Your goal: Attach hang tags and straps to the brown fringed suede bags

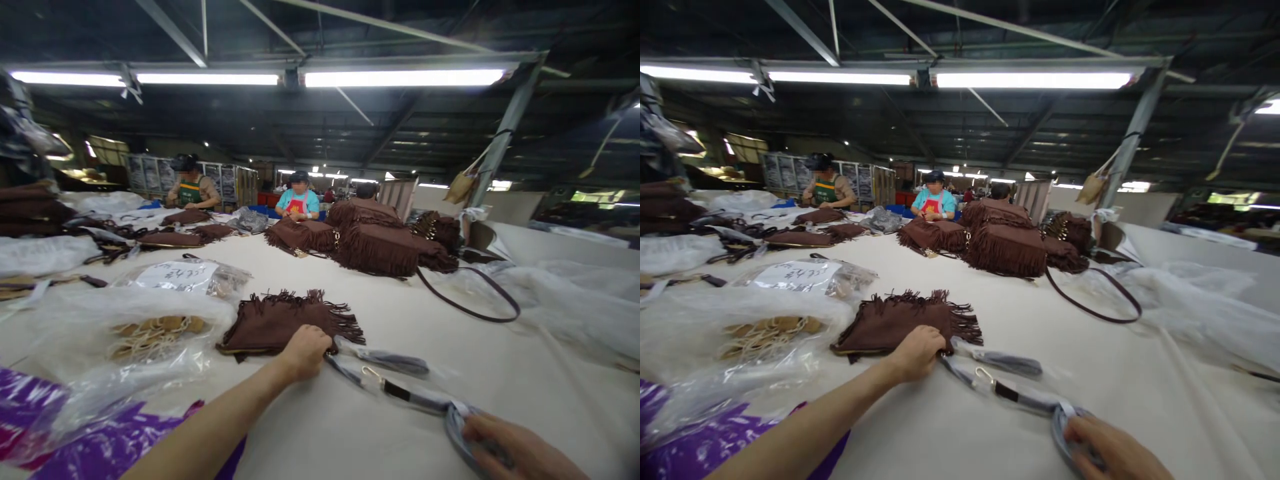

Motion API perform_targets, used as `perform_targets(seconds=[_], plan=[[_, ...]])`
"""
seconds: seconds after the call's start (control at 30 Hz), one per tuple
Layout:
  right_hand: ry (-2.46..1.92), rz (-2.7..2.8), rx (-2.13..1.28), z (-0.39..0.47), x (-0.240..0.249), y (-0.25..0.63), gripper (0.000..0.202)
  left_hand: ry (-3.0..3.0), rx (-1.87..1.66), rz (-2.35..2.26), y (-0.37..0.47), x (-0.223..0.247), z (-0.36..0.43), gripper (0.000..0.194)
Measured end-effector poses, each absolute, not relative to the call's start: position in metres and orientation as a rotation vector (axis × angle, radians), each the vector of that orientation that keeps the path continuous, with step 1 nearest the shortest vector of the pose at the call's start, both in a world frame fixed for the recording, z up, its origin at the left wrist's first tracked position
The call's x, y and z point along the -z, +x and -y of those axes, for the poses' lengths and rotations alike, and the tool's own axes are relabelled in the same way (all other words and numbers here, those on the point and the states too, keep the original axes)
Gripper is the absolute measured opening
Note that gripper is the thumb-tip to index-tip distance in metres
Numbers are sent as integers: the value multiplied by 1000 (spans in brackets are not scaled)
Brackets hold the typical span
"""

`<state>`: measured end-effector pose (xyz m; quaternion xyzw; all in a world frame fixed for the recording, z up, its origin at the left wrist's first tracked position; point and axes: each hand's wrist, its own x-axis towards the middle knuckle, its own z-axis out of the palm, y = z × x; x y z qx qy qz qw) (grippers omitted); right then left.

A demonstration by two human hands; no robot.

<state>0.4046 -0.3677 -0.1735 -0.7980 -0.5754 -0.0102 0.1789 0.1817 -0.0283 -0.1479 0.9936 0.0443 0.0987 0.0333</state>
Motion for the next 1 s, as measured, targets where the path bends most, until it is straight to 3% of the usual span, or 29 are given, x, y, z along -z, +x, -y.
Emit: perform_targets(seconds=[0.13,0.33,0.47,0.57,0.77,1.0], plan=[[-2235,1698,185,327,163,375,23,3015,-418,-120,187,168,55,20],[-2134,1755,137,242,156,331,28,2865,-392,27,179,177,38,24],[-2114,1844,380,189,168,324,33,2935,-596,130,170,178,34,15],[-2145,1934,516,161,188,330,45,3096,-740,114,169,182,40,21],[-1936,1914,648,145,218,346,37,2870,-830,-11,174,188,40,20],[-1773,1903,441,139,209,333,33,2547,-876,-69,178,187,32,13]])
